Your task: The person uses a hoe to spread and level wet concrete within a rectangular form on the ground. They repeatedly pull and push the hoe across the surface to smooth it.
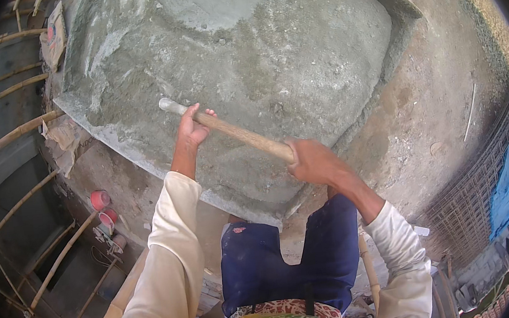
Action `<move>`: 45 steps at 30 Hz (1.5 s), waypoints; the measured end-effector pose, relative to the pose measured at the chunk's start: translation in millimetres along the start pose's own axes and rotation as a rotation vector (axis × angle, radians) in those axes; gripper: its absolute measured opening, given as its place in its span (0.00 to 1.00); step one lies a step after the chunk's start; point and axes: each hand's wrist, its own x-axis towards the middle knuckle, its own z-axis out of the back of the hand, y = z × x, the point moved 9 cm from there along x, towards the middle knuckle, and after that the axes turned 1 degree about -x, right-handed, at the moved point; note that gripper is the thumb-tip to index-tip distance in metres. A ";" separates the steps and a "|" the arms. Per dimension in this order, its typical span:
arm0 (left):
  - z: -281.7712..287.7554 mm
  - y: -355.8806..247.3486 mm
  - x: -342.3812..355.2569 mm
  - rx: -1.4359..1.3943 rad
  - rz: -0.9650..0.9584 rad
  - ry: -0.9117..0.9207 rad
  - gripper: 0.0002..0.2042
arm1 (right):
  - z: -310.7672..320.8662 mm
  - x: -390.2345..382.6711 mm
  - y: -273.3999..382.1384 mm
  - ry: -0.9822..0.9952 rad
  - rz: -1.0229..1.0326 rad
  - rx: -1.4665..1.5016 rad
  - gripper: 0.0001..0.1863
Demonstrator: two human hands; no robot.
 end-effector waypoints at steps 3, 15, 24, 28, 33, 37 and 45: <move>-11.1 39.9 8.5 -0.421 0.250 -0.152 0.14 | 62.8 -85.1 -29.8 -0.098 0.060 -0.100 0.14; -87.1 21.6 -52.9 0.140 0.001 -0.060 0.10 | -93.6 -117.0 -103.3 -0.088 -0.178 0.303 0.21; 112.0 -326.2 15.1 1.456 -0.922 -0.595 0.45 | -306.6 307.1 206.8 -0.134 0.315 0.410 0.30; 175.7 -366.4 68.3 1.795 -0.583 -0.532 0.45 | -354.4 372.2 270.9 -0.086 0.215 0.440 0.28; 260.5 -290.0 40.7 1.688 -0.178 -0.486 0.59 | -408.9 301.7 225.5 0.049 0.092 0.198 0.23; 264.6 -205.8 -28.2 1.429 -0.049 -0.330 0.67 | -400.2 199.5 196.0 0.093 0.026 0.132 0.26; 148.4 -29.5 -48.5 0.575 -0.061 -0.141 0.31 | -173.4 37.6 90.1 0.054 0.037 -0.001 0.22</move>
